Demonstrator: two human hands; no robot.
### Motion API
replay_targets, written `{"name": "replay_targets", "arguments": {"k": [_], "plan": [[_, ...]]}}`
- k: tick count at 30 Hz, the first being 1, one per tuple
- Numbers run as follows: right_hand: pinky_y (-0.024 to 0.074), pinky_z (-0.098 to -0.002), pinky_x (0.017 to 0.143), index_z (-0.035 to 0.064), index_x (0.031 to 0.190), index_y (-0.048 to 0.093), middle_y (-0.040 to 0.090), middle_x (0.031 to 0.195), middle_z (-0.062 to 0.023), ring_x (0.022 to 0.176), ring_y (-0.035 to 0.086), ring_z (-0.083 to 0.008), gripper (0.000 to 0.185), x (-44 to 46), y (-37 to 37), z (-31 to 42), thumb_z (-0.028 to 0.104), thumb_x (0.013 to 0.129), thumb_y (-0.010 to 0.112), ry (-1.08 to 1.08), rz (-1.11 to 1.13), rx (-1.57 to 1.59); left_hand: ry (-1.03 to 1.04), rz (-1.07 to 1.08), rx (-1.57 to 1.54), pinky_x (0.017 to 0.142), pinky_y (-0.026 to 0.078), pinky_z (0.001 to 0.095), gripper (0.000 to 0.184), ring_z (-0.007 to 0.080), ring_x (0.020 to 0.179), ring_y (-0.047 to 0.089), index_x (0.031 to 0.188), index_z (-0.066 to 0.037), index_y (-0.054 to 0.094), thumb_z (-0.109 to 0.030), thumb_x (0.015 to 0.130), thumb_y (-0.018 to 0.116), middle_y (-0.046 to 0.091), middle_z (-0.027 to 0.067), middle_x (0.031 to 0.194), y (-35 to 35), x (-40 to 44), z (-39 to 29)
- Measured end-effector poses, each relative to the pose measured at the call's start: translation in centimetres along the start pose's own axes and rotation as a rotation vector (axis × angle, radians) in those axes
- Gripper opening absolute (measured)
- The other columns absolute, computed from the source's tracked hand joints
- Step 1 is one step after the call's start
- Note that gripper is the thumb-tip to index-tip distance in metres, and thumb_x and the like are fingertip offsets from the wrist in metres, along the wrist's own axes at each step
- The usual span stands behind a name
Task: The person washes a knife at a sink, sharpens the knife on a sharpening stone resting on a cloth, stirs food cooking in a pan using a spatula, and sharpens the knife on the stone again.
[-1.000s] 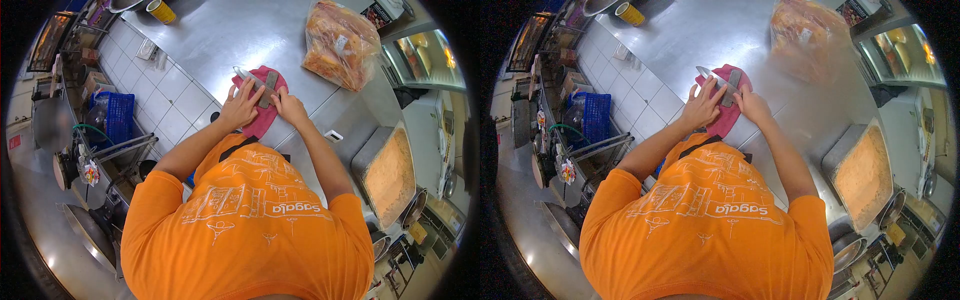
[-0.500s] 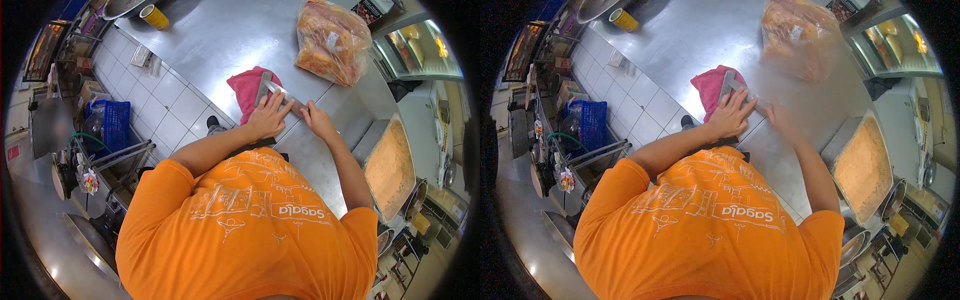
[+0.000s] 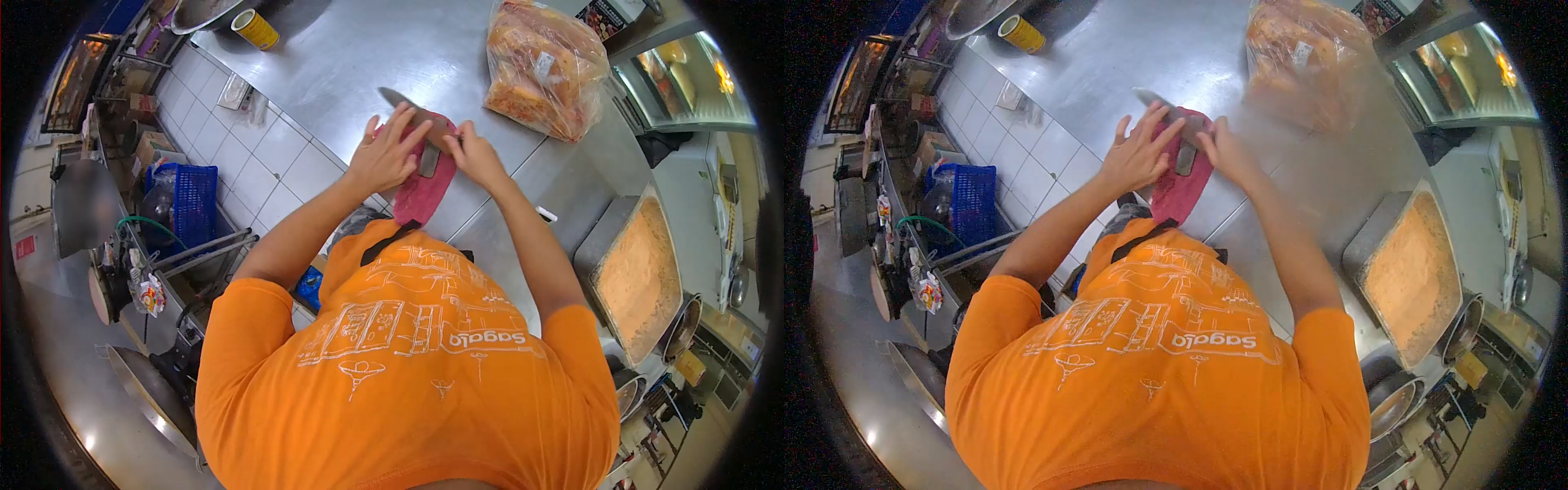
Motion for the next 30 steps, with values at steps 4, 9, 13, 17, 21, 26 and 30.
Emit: {"name": "replay_targets", "arguments": {"k": [4, 9, 13, 17, 21, 26, 30], "plan": [[0.0521, -0.0603, 0.074, 0.0048, 0.116, 0.045, 0.070, 0.096, -0.0291, 0.087, 0.068, -0.0521, 0.038, 0.7, 2.7, 1.4, 0.037, 0.104, 0.059, 0.029, 0.091, -0.028, -0.071, 0.072, 0.079, 0.118, 0.021, 0.0588, 0.070, 0.0242, 0.156, 0.031, 0.160, -0.022, 0.042, -0.034, 0.092, 0.057, 0.038, 0.0128, 0.162, 1.1, -2.2, 1.3], [0.0521, -0.0603, 0.071, 0.0048, 0.116, 0.045, 0.070, 0.095, -0.0287, 0.085, 0.068, -0.0523, 0.038, 0.4, 2.5, 1.8, 0.037, 0.104, 0.059, 0.062, 0.145, -0.086, -0.151, 0.093, 0.034, 0.119, 0.020, 0.0579, 0.071, 0.0257, 0.157, 0.028, 0.160, -0.021, 0.041, -0.036, 0.093, 0.057, 0.036, 0.0157, 0.162, 3.0, -3.0, 0.4], [0.0509, -0.0615, 0.068, 0.0045, 0.116, 0.045, 0.069, 0.090, -0.0289, 0.081, 0.068, -0.0525, 0.038, -0.3, 1.7, 1.5, 0.037, 0.104, 0.060, 0.016, 0.111, -0.077, -0.131, 0.108, 0.010, 0.120, 0.020, 0.0593, 0.072, 0.0277, 0.158, 0.026, 0.161, -0.021, 0.039, -0.036, 0.093, 0.057, 0.035, 0.0172, 0.163, 3.4, -3.0, -0.2], [0.0511, -0.0615, 0.070, 0.0062, 0.116, 0.044, 0.070, 0.083, -0.0288, 0.082, 0.068, -0.0522, 0.036, -2.0, 0.5, 0.8, 0.038, 0.106, 0.057, 0.092, 0.171, -0.095, -0.117, 0.091, -0.017, 0.121, 0.020, 0.0551, 0.071, 0.0286, 0.157, 0.030, 0.159, -0.019, 0.044, -0.036, 0.091, 0.057, 0.038, 0.0181, 0.162, 3.8, -2.6, -2.1], [0.0505, -0.0597, 0.074, 0.0030, 0.116, 0.047, 0.069, 0.086, -0.0292, 0.089, 0.067, -0.0512, 0.035, -4.4, -0.8, -1.2, 0.034, 0.105, 0.059, 0.111, 0.187, -0.051, -0.083, 0.168, -0.169, 0.118, 0.024, 0.0621, 0.075, 0.0352, 0.158, 0.024, 0.162, -0.016, 0.036, -0.036, 0.093, 0.058, 0.030, 0.0222, 0.164, 4.6, -2.3, -4.4], [0.0507, -0.0569, 0.068, 0.0034, 0.114, 0.045, 0.067, 0.080, -0.0296, 0.079, 0.067, -0.0517, 0.034, -6.9, -2.1, -3.8, 0.032, 0.105, 0.061, 0.060, 0.179, -0.075, -0.014, 0.177, -0.181, 0.114, 0.029, 0.0595, 0.074, 0.0392, 0.154, 0.032, 0.160, -0.012, 0.037, -0.040, 0.094, 0.057, 0.035, 0.0267, 0.161, 4.8, -2.0, -7.3], [0.0512, -0.0588, 0.076, 0.0020, 0.116, 0.050, 0.070, 0.093, -0.0297, 0.089, 0.068, -0.0516, 0.036, -8.7, -3.3, -4.5, 0.036, 0.105, 0.059, 0.218, 0.213, -0.065, 0.058, 0.090, -0.165, 0.114, 0.030, 0.0563, 0.072, 0.0397, 0.152, 0.035, 0.156, -0.009, 0.045, -0.037, 0.091, 0.057, 0.042, 0.0285, 0.156, 5.3, -1.3, -8.8]]}}
Point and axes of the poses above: each hand's wrist, its own x-axis towards the middle knuckle, its own y-axis out of the palm, z = x × y, the point moved 2 cm from there along x, towards the middle knuckle
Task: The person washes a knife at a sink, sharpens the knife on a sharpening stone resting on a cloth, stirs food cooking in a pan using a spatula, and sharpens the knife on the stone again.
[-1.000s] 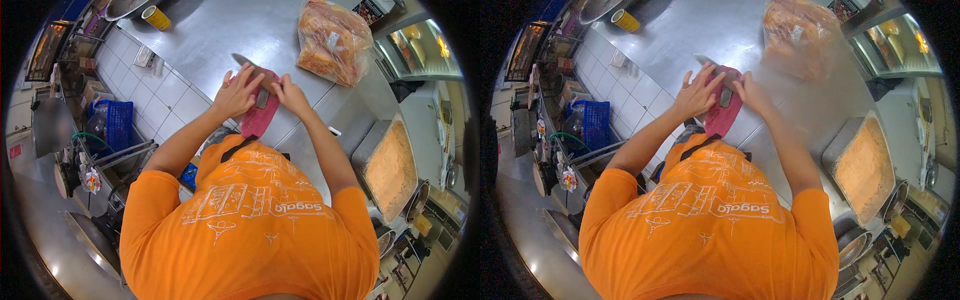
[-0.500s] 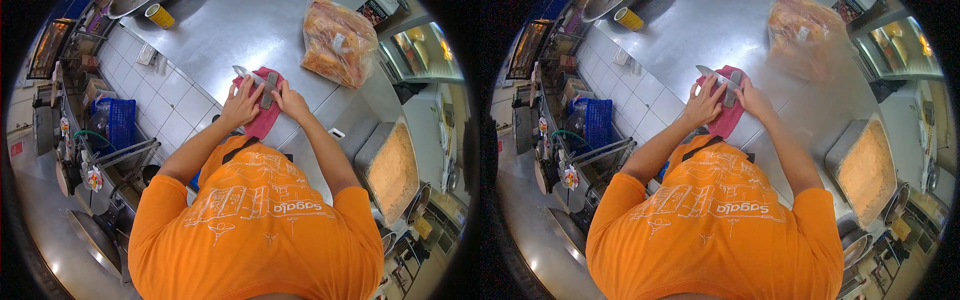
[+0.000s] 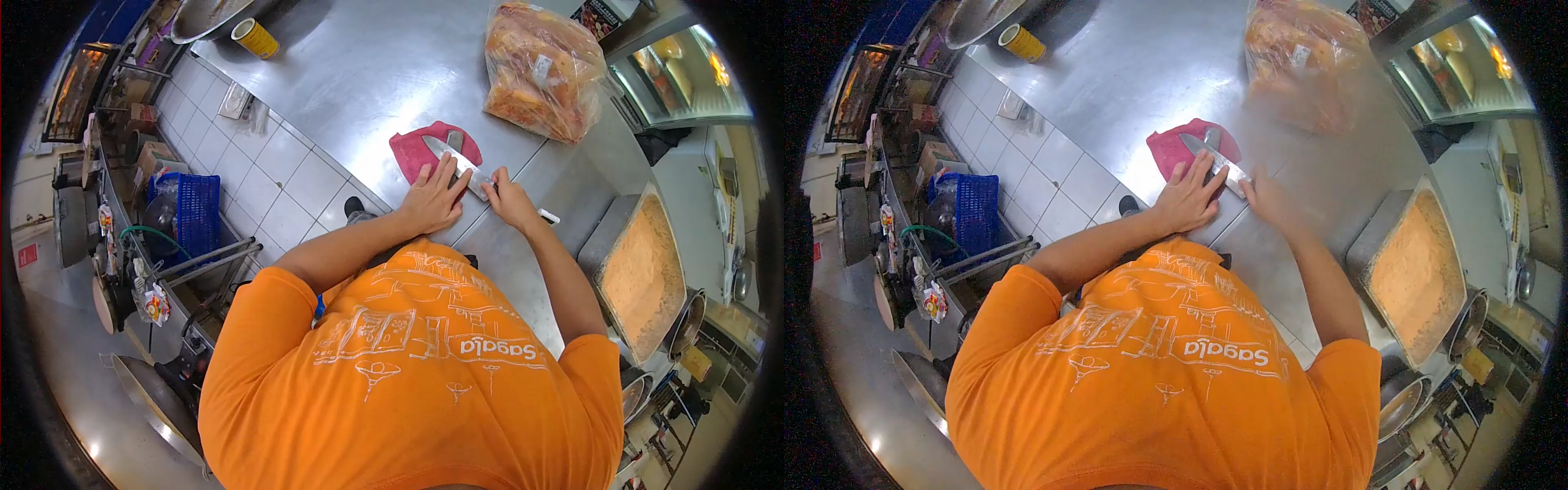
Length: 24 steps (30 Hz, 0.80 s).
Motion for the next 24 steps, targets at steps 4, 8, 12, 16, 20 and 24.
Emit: {"name": "replay_targets", "arguments": {"k": [4, 8, 12, 16, 20, 24], "plan": [[0.0515, -0.0582, 0.075, 0.0026, 0.116, 0.050, 0.070, 0.097, -0.0305, 0.090, 0.069, -0.0501, 0.037, -0.9, 0.6, -0.9, 0.037, 0.106, 0.058, 0.046, -0.024, 0.014, 0.053, -0.024, 0.081, 0.114, 0.030, 0.0546, 0.072, 0.0385, 0.152, 0.034, 0.156, -0.009, 0.044, -0.038, 0.091, 0.057, 0.043, 0.0275, 0.156, 0.6, 0.4, -0.4], [0.0518, -0.0553, 0.073, 0.0025, 0.113, 0.050, 0.068, 0.096, -0.0299, 0.088, 0.069, -0.0495, 0.034, -2.3, 0.6, -2.5, 0.034, 0.106, 0.059, -0.033, -0.126, 0.023, 0.107, 0.007, 0.104, 0.112, 0.030, 0.0528, 0.072, 0.0371, 0.152, 0.034, 0.157, -0.011, 0.043, -0.039, 0.093, 0.057, 0.042, 0.0264, 0.156, 0.6, 0.6, -1.2], [0.0511, -0.0544, 0.068, 0.0036, 0.114, 0.046, 0.067, 0.087, -0.0295, 0.081, 0.068, -0.0521, 0.030, -4.7, -2.1, -4.9, 0.028, 0.106, 0.062, -0.092, -0.184, -0.184, 0.142, 0.011, 0.019, 0.114, 0.027, 0.0532, 0.073, 0.0359, 0.149, 0.038, 0.158, -0.011, 0.042, -0.042, 0.093, 0.058, 0.044, 0.0261, 0.153, 1.3, 2.3, -3.5], [0.0516, -0.0540, 0.068, 0.0037, 0.114, 0.046, 0.068, 0.089, -0.0294, 0.082, 0.068, -0.0525, 0.031, -7.5, -7.4, -0.2, 0.028, 0.105, 0.062, -0.088, -0.245, -0.193, 0.228, -0.056, -0.095, 0.111, 0.030, 0.0571, 0.075, 0.0378, 0.156, 0.027, 0.156, -0.010, 0.046, -0.046, 0.092, 0.061, 0.042, 0.0266, 0.158, 3.1, 5.0, -5.6], [0.0521, -0.0537, 0.068, 0.0036, 0.115, 0.046, 0.069, 0.090, -0.0293, 0.083, 0.068, -0.0527, 0.032, -6.6, -8.3, 2.9, 0.029, 0.105, 0.063, -0.199, -0.362, -0.231, 0.159, -0.135, -0.049, 0.112, 0.031, 0.0563, 0.073, 0.0360, 0.157, 0.027, 0.155, -0.012, 0.047, -0.042, 0.091, 0.062, 0.042, 0.0245, 0.159, 0.0, 5.8, -4.9], [0.0526, -0.0538, 0.070, 0.0040, 0.116, 0.046, 0.069, 0.090, -0.0287, 0.084, 0.068, -0.0513, 0.032, 1.2, -1.1, 0.6, 0.030, 0.105, 0.062, -0.216, -0.308, -0.149, -0.068, -0.044, 0.005, 0.115, 0.027, 0.0551, 0.071, 0.0310, 0.157, 0.028, 0.156, -0.016, 0.047, -0.039, 0.090, 0.062, 0.040, 0.0188, 0.161, -3.3, 2.4, 0.8]]}}
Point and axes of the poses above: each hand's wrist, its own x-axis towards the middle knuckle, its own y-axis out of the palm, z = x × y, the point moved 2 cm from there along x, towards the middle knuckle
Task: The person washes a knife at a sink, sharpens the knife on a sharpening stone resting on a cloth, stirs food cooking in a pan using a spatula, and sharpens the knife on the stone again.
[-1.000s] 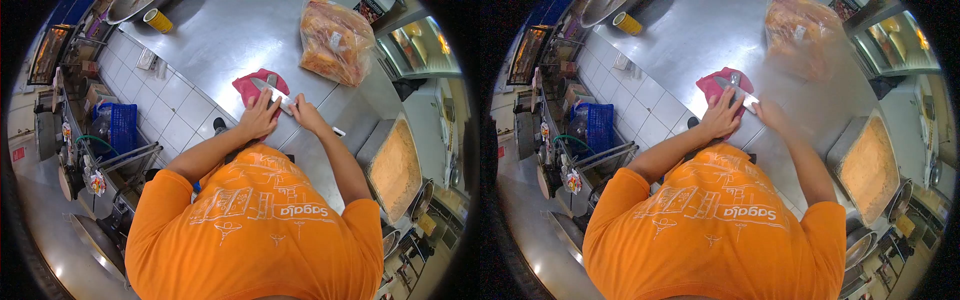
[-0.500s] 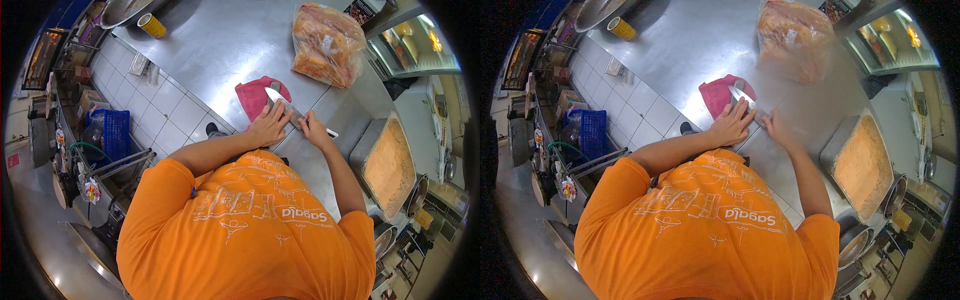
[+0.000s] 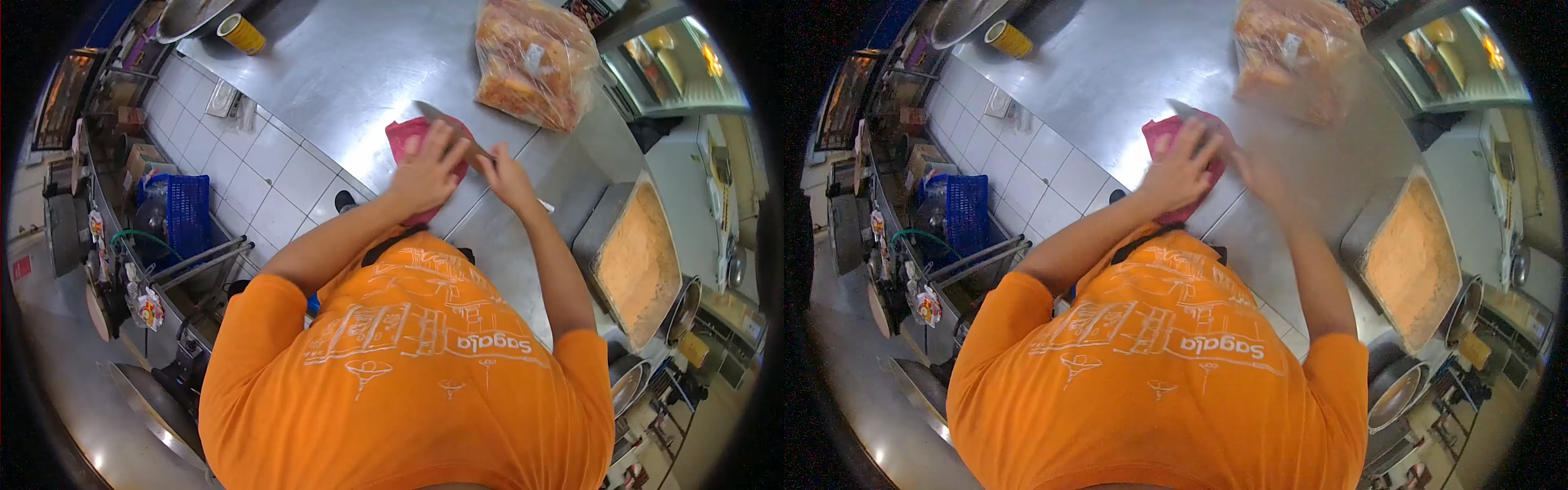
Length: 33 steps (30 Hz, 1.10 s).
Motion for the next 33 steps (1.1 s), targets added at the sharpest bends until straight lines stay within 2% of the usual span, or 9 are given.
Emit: {"name": "replay_targets", "arguments": {"k": [2, 6, 9, 12, 15, 20, 26, 30, 33], "plan": [[0.0524, -0.0542, 0.070, 0.0047, 0.114, 0.046, 0.069, 0.088, -0.0278, 0.083, 0.068, -0.0504, 0.032, 2.4, 2.7, 1.7, 0.031, 0.105, 0.062, 0.014, 0.059, 0.211, -0.028, -0.006, 0.037, 0.115, 0.024, 0.0576, 0.071, 0.0301, 0.157, 0.027, 0.158, -0.017, 0.043, -0.037, 0.092, 0.060, 0.037, 0.0185, 0.161, -0.3, -2.1, 2.4], [0.0513, -0.0577, 0.075, 0.0041, 0.113, 0.046, 0.068, 0.100, -0.0280, 0.090, 0.065, -0.0520, 0.036, 3.9, 4.4, 3.6, 0.034, 0.104, 0.062, 0.033, 0.175, 0.251, -0.097, 0.039, 0.135, 0.117, 0.022, 0.0595, 0.070, 0.0294, 0.158, 0.024, 0.160, -0.018, 0.041, -0.036, 0.094, 0.057, 0.035, 0.0186, 0.162, 0.4, -3.6, 4.4], [0.0513, -0.0578, 0.073, 0.0045, 0.115, 0.045, 0.068, 0.099, -0.0289, 0.089, 0.066, -0.0517, 0.036, 3.7, 4.5, 3.1, 0.034, 0.104, 0.062, 0.050, 0.190, 0.228, -0.111, 0.050, 0.106, 0.117, 0.021, 0.0593, 0.071, 0.0297, 0.158, 0.025, 0.160, -0.019, 0.040, -0.038, 0.094, 0.058, 0.035, 0.0183, 0.162, 1.3, -3.5, 4.0], [0.0526, -0.0566, 0.067, 0.0048, 0.113, 0.047, 0.069, 0.084, -0.0265, 0.078, 0.069, -0.0497, 0.033, 2.6, 3.6, 2.5, 0.033, 0.104, 0.062, 0.065, 0.176, 0.205, -0.087, 0.046, 0.118, 0.119, 0.024, 0.0573, 0.070, 0.0311, 0.158, 0.027, 0.158, -0.018, 0.044, -0.037, 0.092, 0.059, 0.036, 0.0200, 0.163, 1.9, -3.2, 3.0], [0.0529, -0.0569, 0.067, 0.0041, 0.113, 0.046, 0.069, 0.082, -0.0265, 0.077, 0.069, -0.0498, 0.032, 1.1, 3.6, 1.1, 0.031, 0.105, 0.062, 0.063, 0.163, 0.181, -0.051, 0.072, 0.063, 0.118, 0.023, 0.0602, 0.072, 0.0319, 0.157, 0.026, 0.161, -0.019, 0.039, -0.038, 0.094, 0.057, 0.036, 0.0183, 0.162, 2.5, -3.1, 2.0], [0.0532, -0.0566, 0.067, 0.0038, 0.113, 0.046, 0.069, 0.083, -0.0270, 0.078, 0.069, -0.0504, 0.031, -2.8, 1.9, -0.6, 0.030, 0.105, 0.061, 0.066, 0.155, 0.069, 0.053, 0.078, 0.100, 0.116, 0.026, 0.0539, 0.073, 0.0342, 0.154, 0.032, 0.159, -0.016, 0.041, -0.040, 0.092, 0.059, 0.041, 0.0202, 0.158, 3.7, -3.2, -0.8], [0.0531, -0.0571, 0.067, 0.0038, 0.113, 0.046, 0.070, 0.085, -0.0276, 0.078, 0.069, -0.0514, 0.031, -7.5, -0.7, -4.5, 0.030, 0.105, 0.061, 0.116, 0.082, -0.102, 0.212, 0.018, 0.092, 0.116, 0.024, 0.0522, 0.072, 0.0333, 0.152, 0.035, 0.157, -0.017, 0.044, -0.042, 0.092, 0.060, 0.045, 0.0215, 0.155, 5.6, -1.7, -4.1], [0.0536, -0.0566, 0.068, 0.0041, 0.114, 0.047, 0.071, 0.089, -0.0283, 0.078, 0.069, -0.0516, 0.031, -7.6, -5.6, -2.0, 0.030, 0.105, 0.062, 0.259, 0.116, -0.211, 0.278, -0.007, 0.029, 0.117, 0.026, 0.0535, 0.071, 0.0361, 0.153, 0.033, 0.157, -0.014, 0.045, -0.042, 0.093, 0.057, 0.044, 0.0229, 0.158, 5.2, 0.5, -5.8], [0.0541, -0.0558, 0.069, 0.0045, 0.114, 0.048, 0.071, 0.091, -0.0288, 0.080, 0.069, -0.0513, 0.031, -6.0, -9.1, 2.3, 0.030, 0.105, 0.062, 0.205, 0.001, -0.092, 0.313, -0.073, 0.034, 0.118, 0.024, 0.0528, 0.071, 0.0357, 0.154, 0.032, 0.157, -0.017, 0.046, -0.042, 0.092, 0.059, 0.045, 0.0212, 0.158, 4.5, 2.5, -6.3]]}}
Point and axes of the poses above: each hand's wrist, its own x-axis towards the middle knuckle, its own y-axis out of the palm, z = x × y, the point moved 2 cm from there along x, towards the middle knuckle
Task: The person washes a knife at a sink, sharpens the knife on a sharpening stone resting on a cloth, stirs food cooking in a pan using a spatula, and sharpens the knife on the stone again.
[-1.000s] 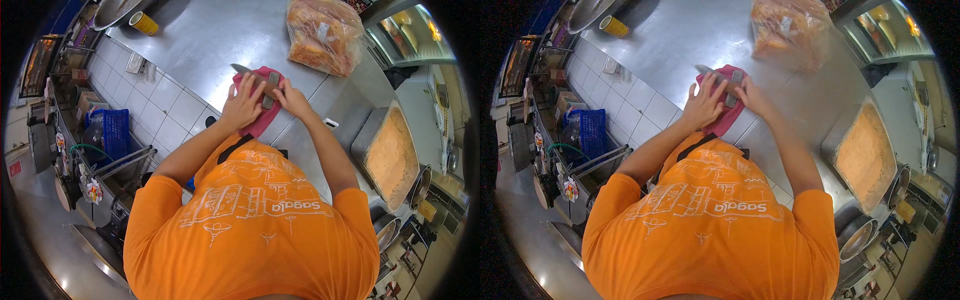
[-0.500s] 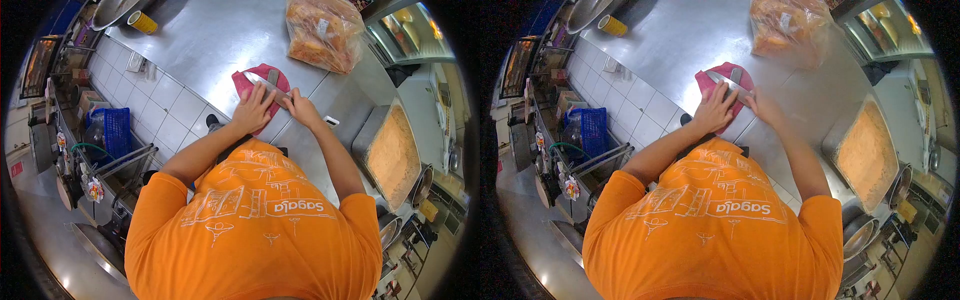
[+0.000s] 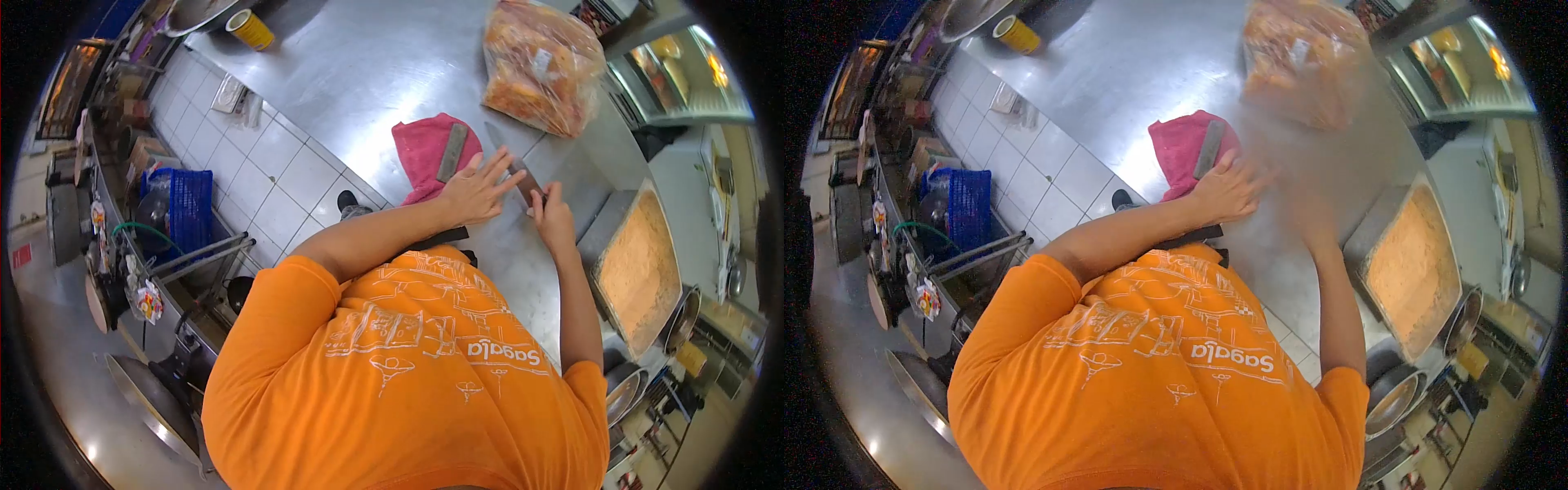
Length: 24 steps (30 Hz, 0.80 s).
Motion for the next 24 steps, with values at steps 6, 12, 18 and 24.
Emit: {"name": "replay_targets", "arguments": {"k": [6, 12, 18, 24], "plan": [[0.0530, -0.0551, 0.068, 0.0044, 0.114, 0.048, 0.069, 0.089, -0.0291, 0.083, 0.069, -0.0511, 0.032, 5.8, 10.8, -1.4, 0.032, 0.105, 0.063, -0.143, -0.088, 0.168, -0.190, 0.022, 0.044, 0.119, 0.021, 0.0534, 0.071, 0.0309, 0.156, 0.030, 0.157, -0.018, 0.045, -0.040, 0.092, 0.061, 0.045, 0.0163, 0.158, -4.1, -3.4, 6.1], [0.0524, -0.0601, 0.070, 0.0040, 0.116, 0.048, 0.071, 0.089, -0.0281, 0.082, 0.068, -0.0523, 0.036, 9.5, 13.1, 4.4, 0.037, 0.106, 0.056, -0.044, 0.091, 0.271, -0.239, 0.118, 0.221, 0.120, 0.019, 0.0534, 0.072, 0.0234, 0.157, 0.028, 0.160, -0.029, 0.040, -0.036, 0.091, 0.060, 0.042, 0.0126, 0.159, -4.5, -6.6, 11.1], [0.0525, -0.0610, 0.070, 0.0037, 0.118, 0.047, 0.071, 0.089, -0.0289, 0.082, 0.069, -0.0523, 0.036, 8.4, 13.1, 3.6, 0.036, 0.105, 0.058, -0.033, 0.111, 0.216, -0.195, 0.137, 0.115, 0.120, 0.021, 0.0548, 0.073, 0.0267, 0.157, 0.027, 0.161, -0.027, 0.039, -0.035, 0.092, 0.062, 0.041, 0.0144, 0.159, -3.7, -6.8, 10.7], [0.0524, -0.0599, 0.071, 0.0016, 0.118, 0.050, 0.071, 0.091, -0.0295, 0.083, 0.068, -0.0529, 0.037, 2.5, 11.4, 0.8, 0.035, 0.105, 0.059, 0.038, 0.115, 0.210, -0.111, 0.168, -0.033, 0.115, 0.027, 0.0546, 0.077, 0.0309, 0.157, 0.027, 0.162, -0.023, 0.038, -0.034, 0.091, 0.064, 0.042, 0.0169, 0.156, -2.4, -6.8, 6.6]]}}
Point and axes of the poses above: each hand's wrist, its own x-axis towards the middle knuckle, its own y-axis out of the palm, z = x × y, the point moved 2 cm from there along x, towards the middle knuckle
